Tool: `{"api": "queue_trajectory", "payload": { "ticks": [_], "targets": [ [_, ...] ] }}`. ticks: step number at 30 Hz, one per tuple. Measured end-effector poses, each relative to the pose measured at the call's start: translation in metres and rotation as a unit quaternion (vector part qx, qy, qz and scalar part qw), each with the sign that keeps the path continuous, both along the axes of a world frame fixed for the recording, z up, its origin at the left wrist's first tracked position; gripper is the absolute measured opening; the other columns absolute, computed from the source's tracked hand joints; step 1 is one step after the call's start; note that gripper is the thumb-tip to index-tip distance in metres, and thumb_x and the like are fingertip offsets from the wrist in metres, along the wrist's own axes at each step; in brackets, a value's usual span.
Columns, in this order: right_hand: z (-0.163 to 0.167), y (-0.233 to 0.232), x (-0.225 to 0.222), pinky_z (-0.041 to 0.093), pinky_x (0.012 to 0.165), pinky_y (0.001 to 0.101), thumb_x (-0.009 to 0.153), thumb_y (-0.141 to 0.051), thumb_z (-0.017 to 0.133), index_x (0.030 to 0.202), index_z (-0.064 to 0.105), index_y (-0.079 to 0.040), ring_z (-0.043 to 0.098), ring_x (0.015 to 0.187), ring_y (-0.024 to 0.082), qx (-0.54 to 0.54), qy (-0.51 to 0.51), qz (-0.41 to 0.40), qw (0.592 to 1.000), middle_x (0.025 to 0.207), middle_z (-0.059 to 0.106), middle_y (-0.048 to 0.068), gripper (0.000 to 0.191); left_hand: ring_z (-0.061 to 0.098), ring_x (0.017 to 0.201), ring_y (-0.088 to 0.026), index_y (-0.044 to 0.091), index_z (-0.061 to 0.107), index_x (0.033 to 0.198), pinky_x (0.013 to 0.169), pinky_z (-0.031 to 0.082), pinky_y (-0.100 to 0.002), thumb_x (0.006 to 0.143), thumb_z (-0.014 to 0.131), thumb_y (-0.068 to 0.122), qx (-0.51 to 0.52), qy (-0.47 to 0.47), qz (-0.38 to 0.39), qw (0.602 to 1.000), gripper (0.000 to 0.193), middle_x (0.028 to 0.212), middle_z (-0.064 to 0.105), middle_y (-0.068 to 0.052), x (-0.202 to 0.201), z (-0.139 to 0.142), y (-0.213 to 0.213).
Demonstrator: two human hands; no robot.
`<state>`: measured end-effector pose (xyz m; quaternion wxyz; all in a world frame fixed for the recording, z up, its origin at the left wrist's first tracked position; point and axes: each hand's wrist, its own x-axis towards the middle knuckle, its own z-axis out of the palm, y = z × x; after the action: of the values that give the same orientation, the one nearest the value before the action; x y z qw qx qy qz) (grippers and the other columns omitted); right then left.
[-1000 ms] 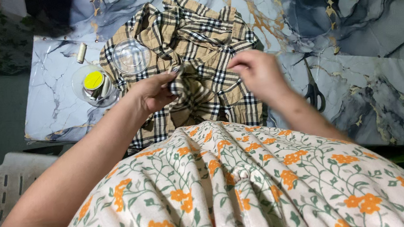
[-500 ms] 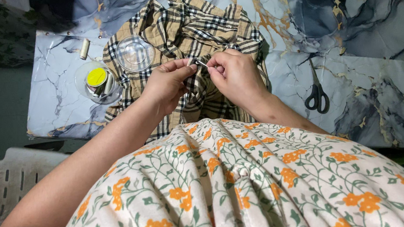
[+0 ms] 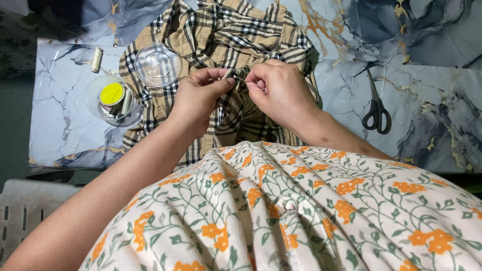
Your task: The person sews a button onto a plaid shirt laid on a table. They thread a needle, position the button on the fabric, push the needle through the button holes and shirt repeatedly, pull the thread taut, and at one point reach for scissors on the table.
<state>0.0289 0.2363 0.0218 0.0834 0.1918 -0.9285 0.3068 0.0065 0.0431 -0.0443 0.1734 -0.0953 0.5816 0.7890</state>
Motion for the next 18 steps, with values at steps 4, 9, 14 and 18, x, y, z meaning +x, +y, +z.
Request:
{"api": "queue_trajectory", "payload": {
  "ticks": [4, 9, 14, 18],
  "targets": [
    [0.002, -0.001, 0.000, 0.055, 0.062, 0.0346, 0.086, -0.011, 0.073, 0.089, 0.074, -0.004, 0.068, 0.066, 0.020, 0.007, -0.004, 0.003, 1.000, 0.079, 0.069, 0.009, 0.007, 0.059, 0.067, -0.004, 0.002, 0.075, 0.103, 0.059, 0.045, -0.021, 0.087, 0.079, 0.006, -0.066, 0.083, 0.009, 0.994, 0.017, 0.080, 0.071, 0.003, 0.003, 0.005, 0.003],
    [0.001, -0.002, -0.001, 0.055, 0.062, 0.0345, 0.085, -0.011, 0.074, 0.089, 0.075, -0.005, 0.068, 0.065, 0.020, -0.002, -0.009, 0.005, 1.000, 0.079, 0.070, 0.009, 0.008, 0.062, 0.067, -0.003, 0.003, 0.078, 0.096, 0.060, 0.050, -0.021, 0.085, 0.077, 0.004, -0.220, 0.202, 0.037, 0.954, 0.011, 0.078, 0.074, 0.000, 0.012, 0.016, 0.004],
    [-0.004, -0.002, -0.002, 0.055, 0.063, 0.0338, 0.087, -0.008, 0.073, 0.090, 0.074, -0.004, 0.069, 0.068, 0.021, -0.035, 0.008, 0.016, 0.999, 0.081, 0.070, 0.009, 0.005, 0.074, 0.074, -0.011, 0.005, 0.077, 0.094, 0.067, 0.058, -0.027, 0.082, 0.077, 0.001, -0.288, 0.349, 0.046, 0.891, 0.012, 0.086, 0.078, -0.005, 0.021, 0.025, 0.004],
    [-0.010, -0.002, -0.005, 0.057, 0.064, 0.0299, 0.089, -0.006, 0.072, 0.091, 0.072, -0.003, 0.071, 0.069, 0.016, -0.075, -0.011, 0.011, 0.997, 0.086, 0.072, 0.008, 0.005, 0.071, 0.079, -0.028, 0.006, 0.073, 0.089, 0.070, 0.056, -0.038, 0.076, 0.081, 0.002, -0.363, 0.475, 0.031, 0.801, 0.016, 0.086, 0.072, -0.010, 0.027, 0.028, 0.004]
  ]
}}
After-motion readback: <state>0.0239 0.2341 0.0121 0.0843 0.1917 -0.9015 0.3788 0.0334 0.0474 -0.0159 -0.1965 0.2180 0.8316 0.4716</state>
